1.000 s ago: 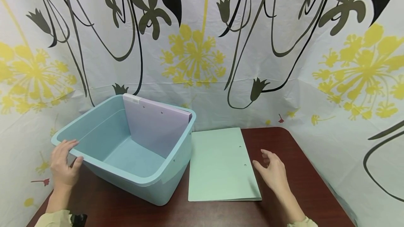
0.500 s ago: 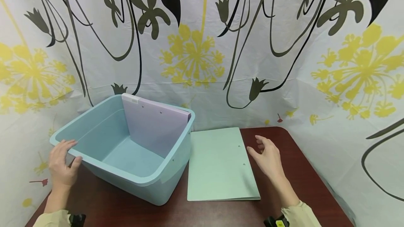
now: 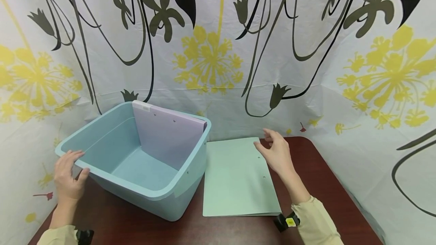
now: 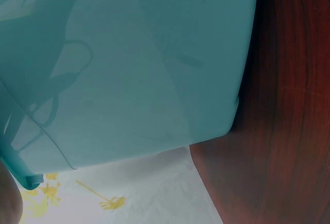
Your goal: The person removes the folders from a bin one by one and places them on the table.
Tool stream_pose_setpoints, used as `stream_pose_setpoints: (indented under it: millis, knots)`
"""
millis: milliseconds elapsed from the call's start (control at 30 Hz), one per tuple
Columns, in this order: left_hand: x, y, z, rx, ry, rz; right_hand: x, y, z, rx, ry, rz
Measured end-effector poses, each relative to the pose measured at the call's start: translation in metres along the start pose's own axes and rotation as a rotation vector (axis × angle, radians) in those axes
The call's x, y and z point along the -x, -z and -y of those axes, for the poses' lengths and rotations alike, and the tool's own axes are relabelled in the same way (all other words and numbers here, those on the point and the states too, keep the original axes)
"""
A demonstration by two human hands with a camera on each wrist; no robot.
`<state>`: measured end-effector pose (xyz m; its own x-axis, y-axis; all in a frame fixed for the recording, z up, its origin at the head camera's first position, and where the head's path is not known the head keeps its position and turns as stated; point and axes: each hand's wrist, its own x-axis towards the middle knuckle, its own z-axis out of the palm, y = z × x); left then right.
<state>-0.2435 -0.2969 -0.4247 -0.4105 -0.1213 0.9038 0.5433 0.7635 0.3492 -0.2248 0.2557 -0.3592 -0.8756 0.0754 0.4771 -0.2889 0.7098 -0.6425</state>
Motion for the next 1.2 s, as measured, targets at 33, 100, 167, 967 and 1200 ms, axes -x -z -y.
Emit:
stream_pose_setpoints:
  millis: [33,100,167,967,1200]
  knots:
    - [0.000,0.000,0.000,0.002,-0.001,-0.001,-0.002,-0.001,0.001,-0.006,0.004,0.001]
    - [0.000,0.000,0.001,0.006,-0.002,-0.003,-0.007,-0.003,0.003,-0.020,0.012,0.007]
    - [0.001,-0.001,0.001,0.012,-0.005,-0.006,-0.011,-0.004,0.006,-0.031,0.027,0.019]
    - [0.000,-0.002,0.004,0.017,-0.025,-0.019,-0.066,-0.035,0.056,-0.106,0.289,0.133]
    - [0.001,-0.002,0.003,0.017,-0.023,-0.022,-0.075,-0.049,0.060,-0.141,0.353,0.160]
